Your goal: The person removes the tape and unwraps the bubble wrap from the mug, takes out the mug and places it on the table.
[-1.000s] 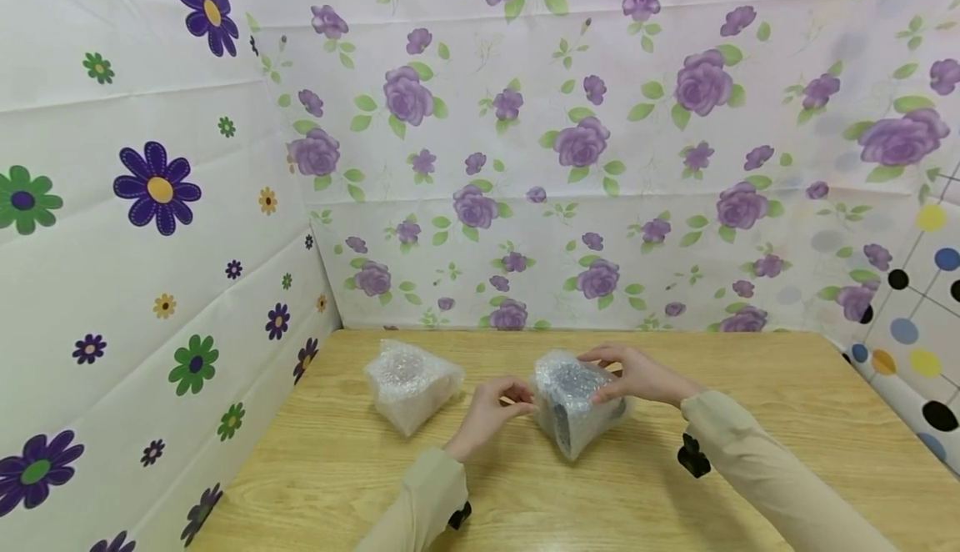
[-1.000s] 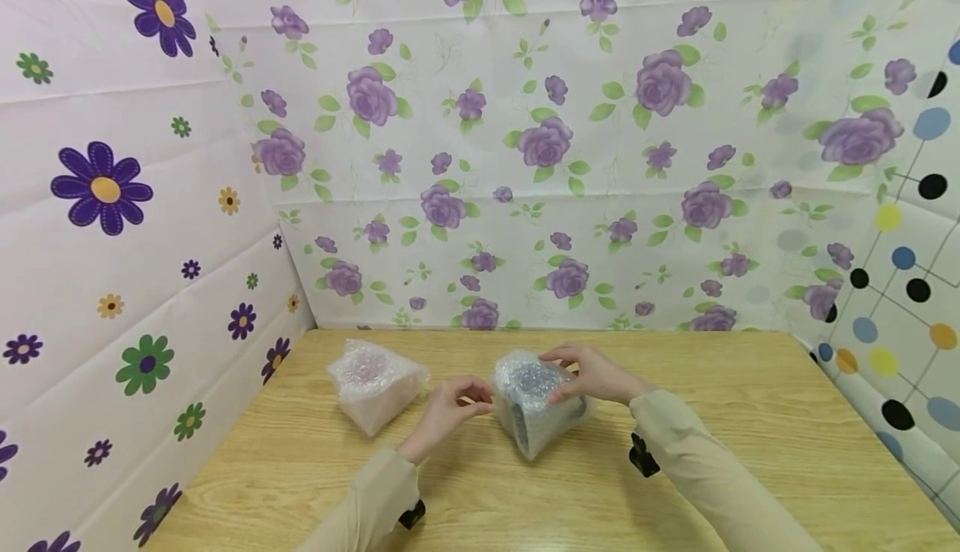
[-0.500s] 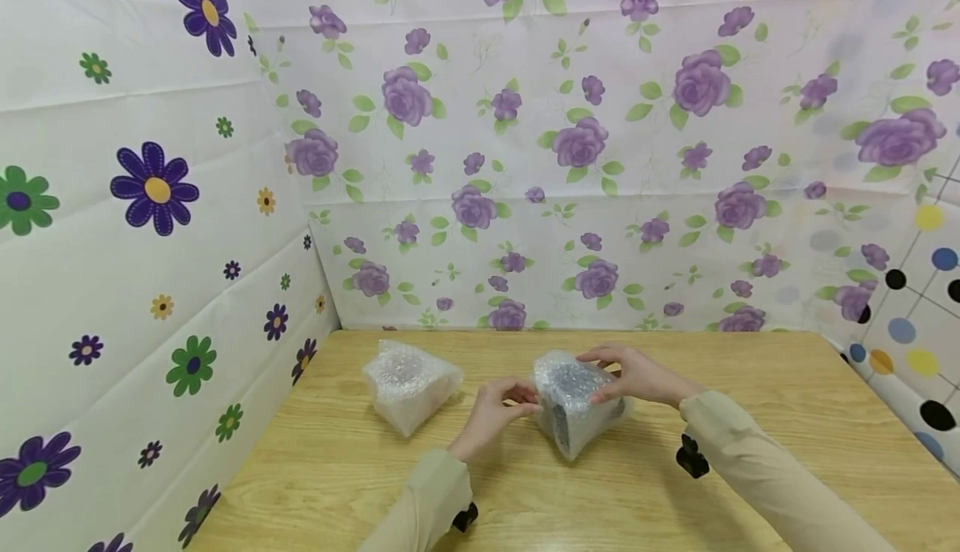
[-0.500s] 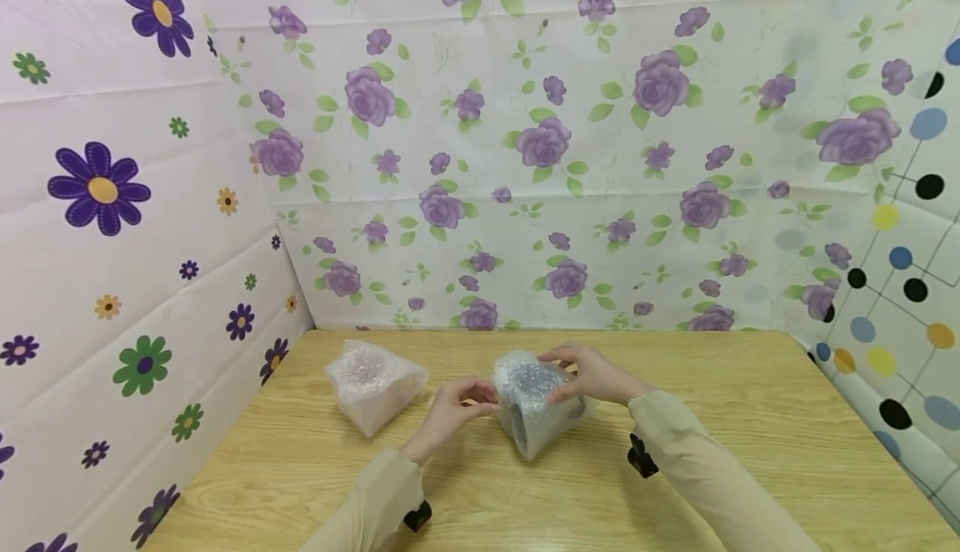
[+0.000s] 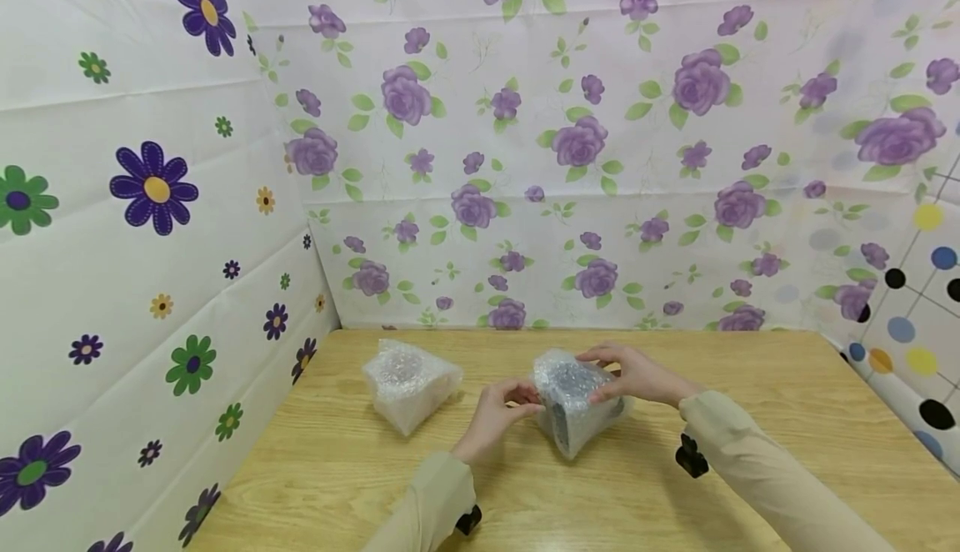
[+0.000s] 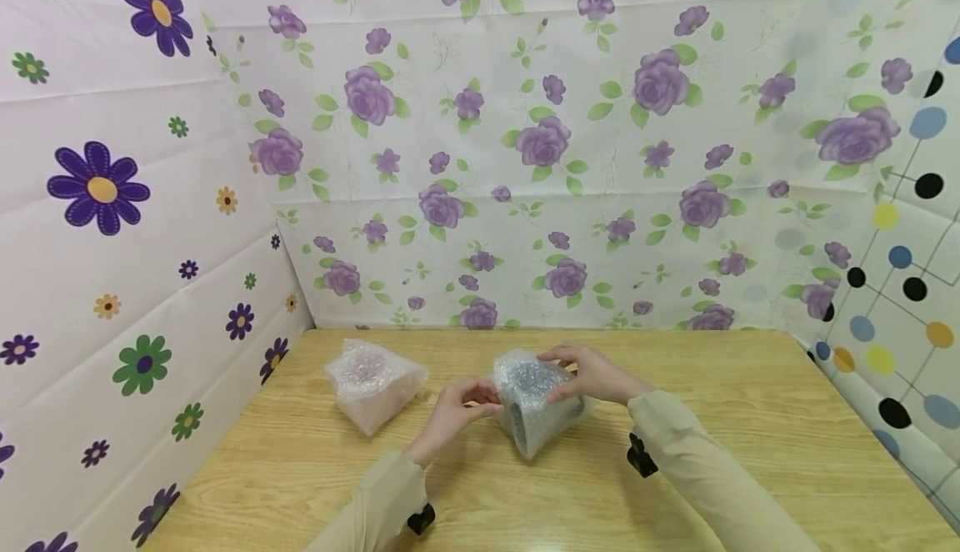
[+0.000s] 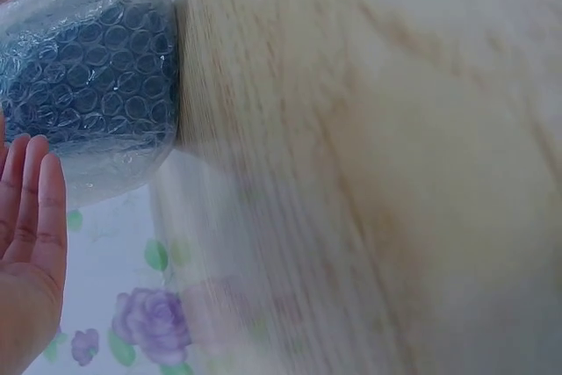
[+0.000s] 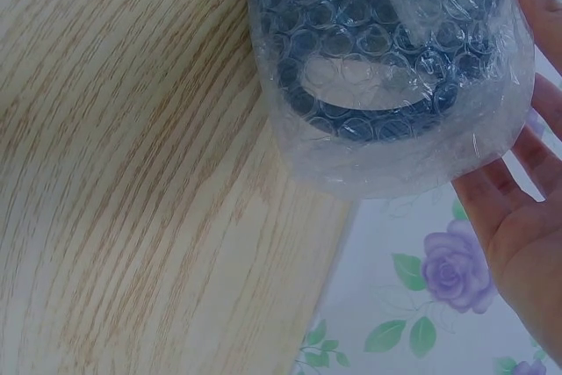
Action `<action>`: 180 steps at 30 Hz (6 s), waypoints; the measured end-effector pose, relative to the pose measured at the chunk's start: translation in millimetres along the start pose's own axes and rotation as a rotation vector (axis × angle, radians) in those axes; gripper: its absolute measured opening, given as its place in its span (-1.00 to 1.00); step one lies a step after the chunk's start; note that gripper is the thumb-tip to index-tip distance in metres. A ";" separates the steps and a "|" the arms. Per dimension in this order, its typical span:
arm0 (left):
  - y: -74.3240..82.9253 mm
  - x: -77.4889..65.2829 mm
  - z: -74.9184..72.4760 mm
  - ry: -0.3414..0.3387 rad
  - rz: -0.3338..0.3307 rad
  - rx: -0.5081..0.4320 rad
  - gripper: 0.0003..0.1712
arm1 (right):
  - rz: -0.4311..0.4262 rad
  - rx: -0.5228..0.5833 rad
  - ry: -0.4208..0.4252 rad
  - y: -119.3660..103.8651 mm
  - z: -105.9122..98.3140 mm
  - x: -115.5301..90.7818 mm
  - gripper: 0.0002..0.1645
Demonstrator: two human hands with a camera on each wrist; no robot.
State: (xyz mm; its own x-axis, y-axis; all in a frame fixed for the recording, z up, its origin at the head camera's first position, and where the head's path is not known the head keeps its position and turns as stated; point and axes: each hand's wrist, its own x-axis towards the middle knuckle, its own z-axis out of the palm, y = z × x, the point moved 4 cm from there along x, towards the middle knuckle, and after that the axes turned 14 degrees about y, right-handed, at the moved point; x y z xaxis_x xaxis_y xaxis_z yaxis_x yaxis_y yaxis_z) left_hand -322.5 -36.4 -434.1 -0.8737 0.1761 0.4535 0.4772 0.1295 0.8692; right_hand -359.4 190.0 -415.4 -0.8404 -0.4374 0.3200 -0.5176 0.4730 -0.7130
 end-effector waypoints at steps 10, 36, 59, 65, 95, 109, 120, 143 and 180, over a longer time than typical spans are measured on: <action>-1.5 -1.3 0.9 0.002 -0.024 -0.013 -0.80 | 0.016 0.013 -0.004 3.6 0.2 -0.1 -0.21; 3.9 2.0 6.0 -0.013 0.000 0.062 -0.92 | 0.022 -0.003 -0.001 -4.7 0.2 -1.2 -0.23; 17.0 0.8 8.4 -0.071 0.111 0.077 -0.94 | 0.037 0.022 -0.009 -4.2 1.3 -2.0 -0.22; 17.8 0.8 7.4 -0.095 0.032 0.074 -0.93 | 0.050 0.017 -0.011 -2.3 2.2 -2.3 -0.20; 5.0 16.3 3.7 -0.232 -0.256 -0.020 -0.94 | 0.039 -0.002 -0.011 2.1 2.2 -0.5 -0.18; 24.6 16.3 -5.6 -0.211 -0.270 -0.105 -0.82 | 0.026 -0.002 -0.011 -0.4 0.8 -1.9 -0.20; 26.4 17.5 -17.4 -0.152 -0.217 -0.042 -0.81 | 0.044 -0.004 -0.009 -0.4 0.2 -1.6 -0.17; 20.7 20.0 -21.9 0.073 -0.074 0.034 -0.76 | 0.060 0.016 -0.009 -2.6 0.3 -3.6 -0.18; -0.6 23.8 -0.4 0.035 -0.114 -0.042 -0.70 | 0.071 0.060 0.020 11.5 -0.3 -1.8 -0.24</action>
State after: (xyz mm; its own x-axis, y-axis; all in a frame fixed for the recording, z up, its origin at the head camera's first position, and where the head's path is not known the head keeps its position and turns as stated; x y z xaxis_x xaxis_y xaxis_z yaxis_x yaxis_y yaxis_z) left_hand -343.6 -32.7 -423.7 -0.9252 0.1284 0.3570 0.3707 0.1056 0.9227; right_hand -363.9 196.5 -424.0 -0.8779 -0.3888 0.2794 -0.4467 0.4555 -0.7700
